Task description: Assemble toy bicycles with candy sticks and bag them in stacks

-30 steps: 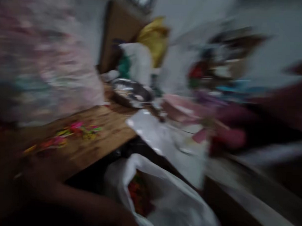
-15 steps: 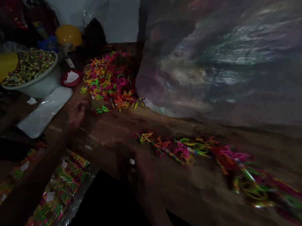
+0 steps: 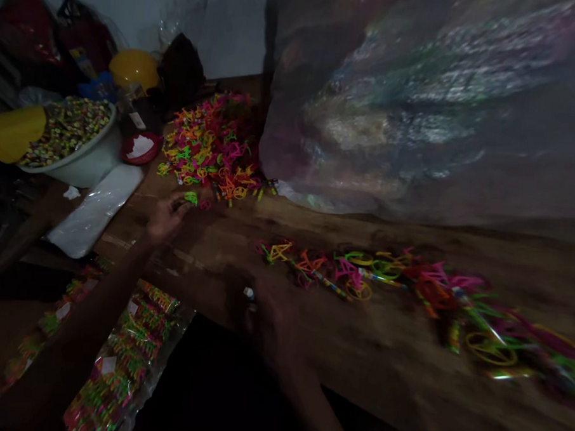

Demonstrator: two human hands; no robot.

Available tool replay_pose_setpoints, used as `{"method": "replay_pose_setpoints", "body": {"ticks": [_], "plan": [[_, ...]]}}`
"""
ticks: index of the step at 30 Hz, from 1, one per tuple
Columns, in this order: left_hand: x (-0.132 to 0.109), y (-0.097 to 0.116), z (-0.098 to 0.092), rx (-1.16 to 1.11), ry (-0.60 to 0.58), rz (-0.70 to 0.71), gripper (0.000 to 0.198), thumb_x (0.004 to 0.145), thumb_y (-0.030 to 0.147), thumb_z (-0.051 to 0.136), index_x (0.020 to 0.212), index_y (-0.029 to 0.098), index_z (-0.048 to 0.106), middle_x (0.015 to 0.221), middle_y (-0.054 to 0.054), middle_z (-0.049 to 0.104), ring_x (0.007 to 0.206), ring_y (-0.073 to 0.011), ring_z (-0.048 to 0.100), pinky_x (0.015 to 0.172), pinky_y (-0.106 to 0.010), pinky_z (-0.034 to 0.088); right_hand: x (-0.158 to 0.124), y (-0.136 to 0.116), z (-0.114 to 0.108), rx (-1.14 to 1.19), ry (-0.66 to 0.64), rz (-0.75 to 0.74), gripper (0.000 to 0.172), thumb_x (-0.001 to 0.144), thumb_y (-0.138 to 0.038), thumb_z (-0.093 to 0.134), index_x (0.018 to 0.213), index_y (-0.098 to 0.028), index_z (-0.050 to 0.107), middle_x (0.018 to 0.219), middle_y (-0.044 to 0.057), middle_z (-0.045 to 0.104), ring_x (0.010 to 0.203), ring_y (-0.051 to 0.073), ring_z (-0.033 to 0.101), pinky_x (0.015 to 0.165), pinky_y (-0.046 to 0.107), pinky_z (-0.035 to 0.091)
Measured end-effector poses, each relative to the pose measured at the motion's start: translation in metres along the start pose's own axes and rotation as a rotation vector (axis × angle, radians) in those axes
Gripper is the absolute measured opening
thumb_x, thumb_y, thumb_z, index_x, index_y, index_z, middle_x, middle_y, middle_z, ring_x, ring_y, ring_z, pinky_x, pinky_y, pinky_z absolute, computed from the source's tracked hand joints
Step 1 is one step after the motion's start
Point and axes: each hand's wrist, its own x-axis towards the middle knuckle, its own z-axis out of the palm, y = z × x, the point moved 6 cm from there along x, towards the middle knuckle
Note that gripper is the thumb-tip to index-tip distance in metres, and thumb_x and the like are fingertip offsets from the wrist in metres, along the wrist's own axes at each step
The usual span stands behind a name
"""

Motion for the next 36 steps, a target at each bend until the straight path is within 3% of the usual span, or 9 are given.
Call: {"method": "replay_pose_setpoints", "body": {"ticks": [5,8,12,15,18,23,27,32,36], "plan": [[-0.039,0.018,0.031,-0.699,-0.339,-0.274,0.021,0.076,0.027,0.071,0.092,0.013,0.068,0.081,-0.005,0.072,0.064,-0.0138,0.065,0.054,-0.022,0.05,0.014,-0.001,-0.022,0.175,0.092,0.142,0.028,0.091,-0.029,0.049,0.105,-0.018,0.071,0.087,0.005,0.073,0.071,0.017,0.067,0.066,0.028,0.053],[-0.071,0.045,0.064,-0.678,-0.545,-0.312,0.025,0.072,0.03,0.075,0.09,0.013,0.069,0.075,-0.003,0.07,0.053,-0.01,0.059,0.045,-0.019,0.042,0.03,0.001,-0.034,0.288,0.186,0.229,0.032,0.091,-0.041,0.051,0.099,-0.018,0.072,0.087,0.006,0.072,0.078,0.018,0.066,0.073,0.03,0.053],[-0.094,0.082,0.099,-0.488,-0.699,-0.165,0.015,0.073,0.024,0.072,0.083,0.013,0.072,0.067,0.0,0.065,0.05,-0.0063,0.052,0.045,-0.017,0.035,0.044,0.011,-0.041,0.421,0.154,0.271,0.035,0.082,-0.052,0.063,0.09,-0.018,0.07,0.077,0.002,0.065,0.069,0.014,0.057,0.064,0.026,0.047],[-0.098,0.099,0.107,-0.449,-0.739,-0.092,0.014,0.07,0.023,0.074,0.081,0.015,0.073,0.069,0.001,0.066,0.057,-0.0077,0.057,0.049,-0.017,0.038,0.038,0.017,-0.045,0.539,0.091,0.335,0.035,0.08,-0.052,0.066,0.073,-0.018,0.063,0.067,-0.001,0.057,0.062,0.011,0.048,0.057,0.024,0.041],[-0.101,0.102,0.107,-0.537,-0.759,-0.154,0.029,0.068,0.029,0.08,0.093,0.016,0.073,0.073,0.001,0.067,0.057,-0.0081,0.057,0.049,-0.017,0.04,0.029,0.023,-0.055,0.652,0.203,0.44,0.032,0.078,-0.049,0.068,0.077,-0.018,0.063,0.069,-0.001,0.057,0.062,0.011,0.049,0.057,0.023,0.043],[-0.107,0.091,0.111,-0.801,-0.634,-0.27,0.036,0.064,0.035,0.085,0.091,0.015,0.071,0.086,-0.001,0.069,0.067,-0.0098,0.063,0.057,-0.021,0.052,0.027,0.024,-0.059,0.667,0.278,0.496,0.033,0.076,-0.049,0.07,0.077,-0.018,0.062,0.066,-0.002,0.055,0.06,0.01,0.048,0.054,0.023,0.041],[-0.117,0.089,0.126,-0.903,-0.721,-0.346,0.043,0.065,0.041,0.085,0.095,0.014,0.069,0.082,-0.002,0.069,0.058,-0.011,0.062,0.047,-0.021,0.047,0.022,0.025,-0.05,0.753,0.216,0.557,0.036,0.075,-0.053,0.069,0.08,-0.019,0.06,0.071,0.0,0.06,0.065,0.013,0.054,0.061,0.026,0.047],[-0.117,0.097,0.123,-0.944,-0.609,-0.324,0.048,0.065,0.033,0.086,0.105,0.018,0.065,0.085,0.0,0.07,0.062,-0.011,0.063,0.048,-0.02,0.045,0.013,0.027,-0.045,0.795,0.298,0.611,0.037,0.073,-0.055,0.068,0.081,-0.02,0.058,0.073,0.0,0.061,0.068,0.014,0.057,0.066,0.028,0.049],[-0.128,0.097,0.128,-1.052,-0.628,-0.463,0.034,0.062,0.029,0.088,0.086,0.015,0.069,0.086,-0.001,0.071,0.071,-0.0104,0.064,0.059,-0.02,0.05,0.011,0.025,-0.045,0.741,0.418,0.581,0.034,0.075,-0.053,0.067,0.079,-0.021,0.057,0.072,-0.001,0.06,0.067,0.013,0.055,0.064,0.026,0.046]]}}
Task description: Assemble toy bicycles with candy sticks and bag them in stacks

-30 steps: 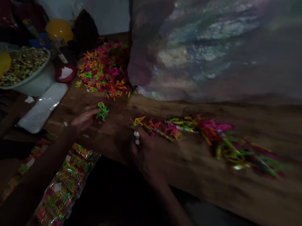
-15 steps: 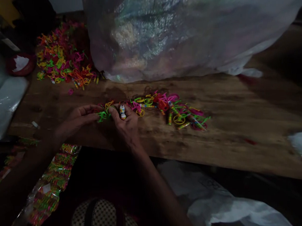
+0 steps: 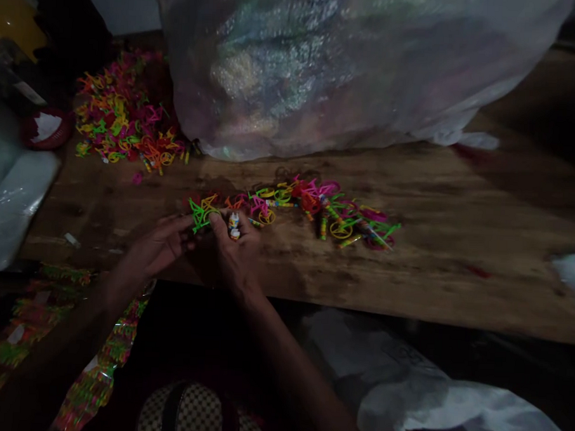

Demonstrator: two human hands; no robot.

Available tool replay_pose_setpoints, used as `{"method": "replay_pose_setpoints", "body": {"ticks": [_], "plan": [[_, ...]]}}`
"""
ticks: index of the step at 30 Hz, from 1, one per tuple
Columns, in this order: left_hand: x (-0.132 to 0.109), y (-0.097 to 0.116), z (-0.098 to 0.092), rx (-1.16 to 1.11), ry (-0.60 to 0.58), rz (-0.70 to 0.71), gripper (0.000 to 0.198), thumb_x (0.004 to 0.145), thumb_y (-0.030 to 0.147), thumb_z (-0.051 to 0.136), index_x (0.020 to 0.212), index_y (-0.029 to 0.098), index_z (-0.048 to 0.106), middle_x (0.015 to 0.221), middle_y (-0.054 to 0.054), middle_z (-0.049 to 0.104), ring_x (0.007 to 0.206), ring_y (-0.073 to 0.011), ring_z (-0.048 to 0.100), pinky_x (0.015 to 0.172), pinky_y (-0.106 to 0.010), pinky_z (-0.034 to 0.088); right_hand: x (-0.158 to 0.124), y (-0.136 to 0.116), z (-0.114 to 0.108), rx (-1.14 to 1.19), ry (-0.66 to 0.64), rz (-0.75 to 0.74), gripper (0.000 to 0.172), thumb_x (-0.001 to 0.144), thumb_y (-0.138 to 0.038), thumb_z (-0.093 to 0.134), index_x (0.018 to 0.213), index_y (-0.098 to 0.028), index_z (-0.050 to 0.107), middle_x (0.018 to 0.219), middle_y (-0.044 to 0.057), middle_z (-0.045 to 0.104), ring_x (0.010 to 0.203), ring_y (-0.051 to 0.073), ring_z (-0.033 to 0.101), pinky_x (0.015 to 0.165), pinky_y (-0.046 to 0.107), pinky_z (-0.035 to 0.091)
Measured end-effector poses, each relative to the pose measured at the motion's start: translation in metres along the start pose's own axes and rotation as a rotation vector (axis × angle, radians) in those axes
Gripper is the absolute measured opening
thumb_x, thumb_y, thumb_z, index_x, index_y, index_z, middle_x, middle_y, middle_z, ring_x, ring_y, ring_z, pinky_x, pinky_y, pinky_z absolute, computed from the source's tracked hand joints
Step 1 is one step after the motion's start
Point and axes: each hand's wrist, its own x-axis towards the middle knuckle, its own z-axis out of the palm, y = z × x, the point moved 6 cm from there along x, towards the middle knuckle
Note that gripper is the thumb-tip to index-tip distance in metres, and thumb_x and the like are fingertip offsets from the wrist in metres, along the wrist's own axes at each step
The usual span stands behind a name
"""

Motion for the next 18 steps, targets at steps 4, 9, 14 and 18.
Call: {"method": "replay_pose_setpoints", "body": {"ticks": [4,9,14,18], "plan": [[0.0,-0.005,-0.002,-0.044,0.047,0.018,0.029,0.061,0.025,0.088,0.08,0.015,0.068,0.079,0.001,0.069,0.066,-0.0079,0.061,0.055,-0.018,0.047,-0.005,-0.003,0.005,-0.09,-0.006,-0.105,0.031,0.082,-0.051,0.062,0.081,-0.021,0.057,0.072,-0.001,0.059,0.067,0.012,0.053,0.065,0.025,0.046],[0.006,0.002,-0.009,0.058,0.064,0.076,0.032,0.063,0.029,0.085,0.083,0.014,0.066,0.077,0.001,0.07,0.058,-0.0088,0.062,0.049,-0.02,0.046,-0.005,-0.013,-0.002,-0.297,-0.115,-0.203,0.032,0.089,-0.049,0.051,0.088,-0.019,0.06,0.076,0.001,0.062,0.069,0.013,0.054,0.065,0.026,0.046],[0.007,0.001,0.002,0.138,-0.079,-0.002,0.039,0.06,0.035,0.088,0.084,0.013,0.067,0.072,0.0,0.07,0.052,-0.0119,0.063,0.044,-0.021,0.044,0.003,-0.018,-0.023,-0.435,-0.202,-0.206,0.032,0.09,-0.046,0.05,0.09,-0.018,0.064,0.075,0.002,0.062,0.066,0.014,0.054,0.063,0.026,0.045],[0.007,-0.001,0.008,0.139,-0.088,-0.042,0.041,0.057,0.04,0.09,0.08,0.013,0.069,0.066,-0.001,0.068,0.049,-0.0118,0.061,0.044,-0.022,0.044,0.0,-0.029,-0.015,-0.343,-0.415,-0.276,0.032,0.094,-0.041,0.047,0.097,-0.019,0.071,0.089,0.003,0.071,0.084,0.017,0.065,0.084,0.031,0.051]]}}
